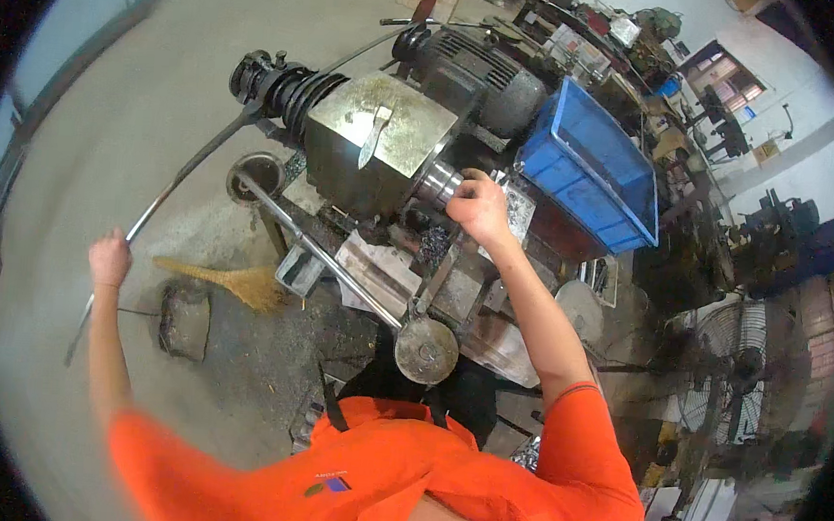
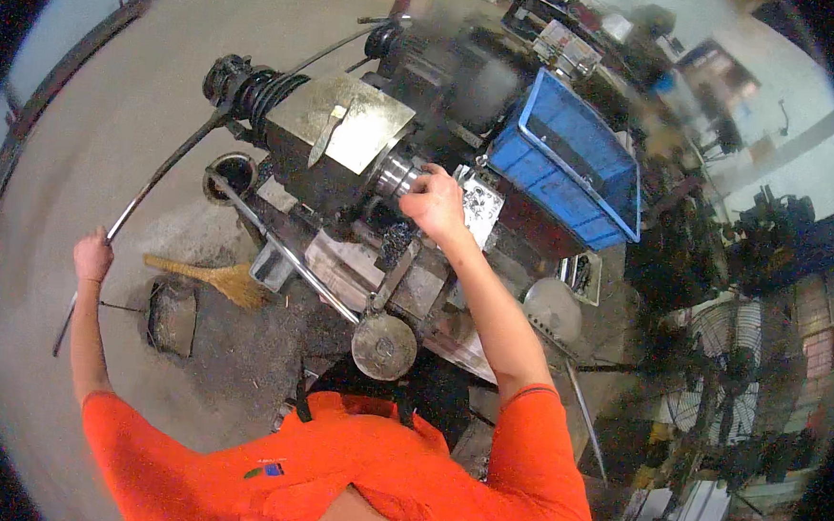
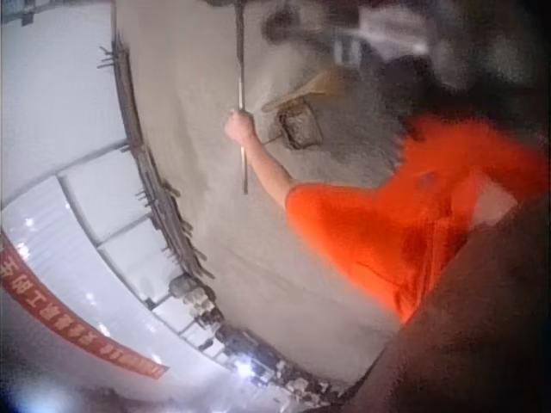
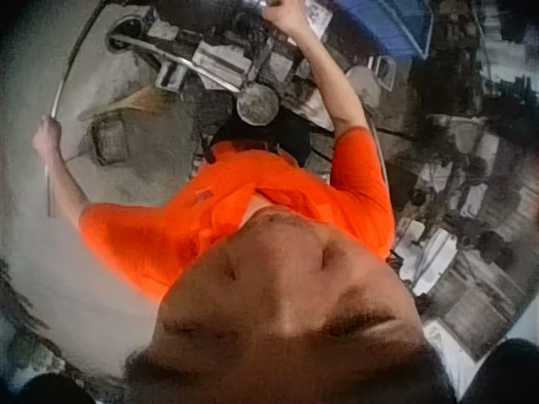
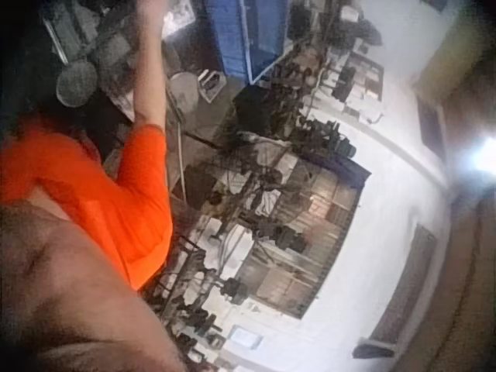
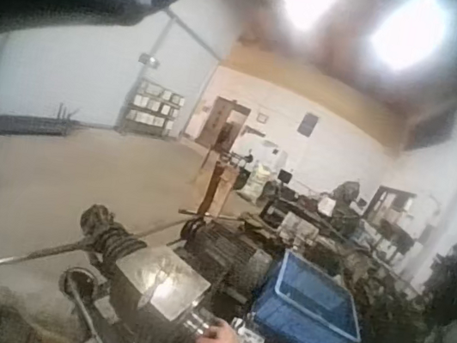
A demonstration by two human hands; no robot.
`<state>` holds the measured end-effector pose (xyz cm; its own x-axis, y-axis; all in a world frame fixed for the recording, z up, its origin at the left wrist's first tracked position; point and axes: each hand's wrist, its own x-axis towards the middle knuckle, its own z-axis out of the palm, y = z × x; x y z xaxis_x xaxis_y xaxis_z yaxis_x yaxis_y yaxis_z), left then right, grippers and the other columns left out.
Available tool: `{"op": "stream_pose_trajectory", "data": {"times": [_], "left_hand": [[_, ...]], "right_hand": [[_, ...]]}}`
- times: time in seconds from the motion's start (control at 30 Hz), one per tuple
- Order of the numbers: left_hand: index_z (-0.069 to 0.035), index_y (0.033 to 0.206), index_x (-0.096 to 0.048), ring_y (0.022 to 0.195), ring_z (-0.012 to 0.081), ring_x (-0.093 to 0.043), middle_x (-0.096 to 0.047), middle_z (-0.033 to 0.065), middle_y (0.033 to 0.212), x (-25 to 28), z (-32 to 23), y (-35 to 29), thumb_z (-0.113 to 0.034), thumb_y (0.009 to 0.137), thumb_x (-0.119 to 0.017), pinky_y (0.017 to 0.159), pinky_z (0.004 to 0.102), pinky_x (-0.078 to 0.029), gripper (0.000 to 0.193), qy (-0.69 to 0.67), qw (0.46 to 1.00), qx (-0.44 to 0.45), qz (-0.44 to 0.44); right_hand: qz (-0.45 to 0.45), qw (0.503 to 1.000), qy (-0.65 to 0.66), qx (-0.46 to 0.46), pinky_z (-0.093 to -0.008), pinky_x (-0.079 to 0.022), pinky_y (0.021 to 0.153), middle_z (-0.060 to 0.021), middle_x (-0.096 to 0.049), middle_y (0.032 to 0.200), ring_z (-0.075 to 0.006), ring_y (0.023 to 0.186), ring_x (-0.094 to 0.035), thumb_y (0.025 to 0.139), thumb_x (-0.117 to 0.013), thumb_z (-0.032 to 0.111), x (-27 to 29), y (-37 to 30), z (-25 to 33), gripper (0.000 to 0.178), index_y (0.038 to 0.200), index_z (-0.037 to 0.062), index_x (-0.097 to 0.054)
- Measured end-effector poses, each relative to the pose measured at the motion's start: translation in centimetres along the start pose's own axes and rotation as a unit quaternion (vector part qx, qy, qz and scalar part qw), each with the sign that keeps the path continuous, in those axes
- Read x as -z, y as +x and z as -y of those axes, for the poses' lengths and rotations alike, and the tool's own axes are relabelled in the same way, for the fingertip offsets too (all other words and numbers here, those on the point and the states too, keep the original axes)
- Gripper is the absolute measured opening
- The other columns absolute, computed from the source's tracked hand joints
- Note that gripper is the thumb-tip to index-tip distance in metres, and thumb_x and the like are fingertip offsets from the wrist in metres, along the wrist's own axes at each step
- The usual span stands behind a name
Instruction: The person operates a metal turning machine, repeatedly inserting small metal parts into the chuck, engaging the machine, and removing the processed parts. The person places the finished parts into a blue bin and continues the cycle with additional parts from a nearby container.
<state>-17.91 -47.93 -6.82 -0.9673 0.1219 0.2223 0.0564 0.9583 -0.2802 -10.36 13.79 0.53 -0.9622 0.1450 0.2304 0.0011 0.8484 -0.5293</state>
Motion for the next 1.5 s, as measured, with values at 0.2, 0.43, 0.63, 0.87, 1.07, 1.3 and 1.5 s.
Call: {"op": "stream_pose_trajectory", "data": {"times": [0.2,0.43,0.63,0.87,1.07,1.3,1.5], "left_hand": [[-0.005,0.080,-0.054,0.069,0.0320,-0.062,-0.062,0.0161,0.074,-2.1,1.0,2.9,-0.013,0.074,-0.056,0.061,0.0419,-0.050,0.010,0.020,1.000,0.015,0.011],[-0.002,0.102,-0.061,0.082,0.0302,-0.062,-0.064,0.0166,0.087,-0.5,-9.2,1.2,-0.021,0.083,-0.056,0.074,0.0381,-0.048,0.027,-0.370,0.887,0.048,-0.271],[0.003,0.109,-0.057,0.085,0.0318,-0.062,-0.064,0.0225,0.092,-9.5,-26.5,-3.2,-0.033,0.072,-0.069,0.072,0.0403,-0.048,0.053,-0.518,0.814,0.015,0.264],[-0.014,0.090,-0.062,0.085,0.0265,-0.063,-0.064,0.0096,0.089,-8.2,-28.3,1.2,-0.026,0.076,-0.062,0.066,0.0405,-0.049,0.019,-0.053,0.944,-0.254,0.202],[-0.017,0.101,-0.062,0.083,0.0284,-0.063,-0.066,0.0096,0.089,-8.9,-26.4,-1.2,-0.029,0.075,-0.065,0.067,0.0418,-0.049,0.029,-0.170,0.959,-0.125,0.188],[0.005,0.098,-0.060,0.055,0.0177,-0.060,-0.062,0.0135,0.071,-5.9,-22.4,0.2,-0.024,0.085,-0.059,0.047,0.0295,-0.049,0.032,-0.505,0.835,-0.009,0.218],[0.008,0.094,-0.058,0.049,0.0177,-0.058,-0.062,0.0133,0.070,2.5,-25.4,1.5,-0.037,0.088,-0.054,0.047,0.0258,-0.049,0.046,-0.664,0.724,0.064,0.175]], "right_hand": [[0.033,0.999,-0.001,-0.004,-0.0377,-0.044,0.090,-0.0232,-0.047,0.127,-0.0367,0.107,-0.053,0.053,-0.061,0.020,1.7,-1.0,-0.1,0.027,0.075,0.0054,-0.069],[-0.080,0.995,0.003,0.050,-0.0325,-0.043,0.088,-0.0167,-0.059,0.112,-0.0282,0.104,-0.056,0.055,-0.059,0.007,8.7,-10.3,-4.2,0.038,0.092,-0.0005,-0.066],[-0.061,0.971,0.038,-0.228,-0.0314,-0.047,0.078,-0.0167,-0.065,0.091,-0.0216,0.086,-0.063,0.062,-0.058,0.007,15.6,-22.6,-10.5,0.047,0.109,0.0087,-0.063],[-0.106,0.874,-0.120,-0.459,-0.0350,-0.047,0.083,-0.0182,-0.063,0.103,-0.0302,0.097,-0.060,0.060,-0.060,0.015,19.7,-34.3,-15.5,0.051,0.111,0.0066,-0.062],[-0.023,0.792,-0.219,-0.570,-0.0383,-0.043,0.089,-0.0161,-0.058,0.114,-0.0321,0.103,-0.056,0.057,-0.067,0.017,17.8,-47.1,-26.3,0.058,0.114,0.0091,-0.058],[-0.088,0.762,-0.344,-0.541,-0.0457,-0.048,0.076,-0.0166,-0.063,0.083,-0.0346,0.080,-0.061,0.057,-0.065,0.023,12.8,-51.2,-25.6,0.041,0.093,0.0046,-0.059],[-0.078,0.824,-0.230,-0.513,-0.0474,-0.049,0.064,-0.0209,-0.062,0.073,-0.0399,0.069,-0.059,0.056,-0.065,0.024,7.7,-51.6,-14.7,0.039,0.087,0.0021,-0.058]]}}
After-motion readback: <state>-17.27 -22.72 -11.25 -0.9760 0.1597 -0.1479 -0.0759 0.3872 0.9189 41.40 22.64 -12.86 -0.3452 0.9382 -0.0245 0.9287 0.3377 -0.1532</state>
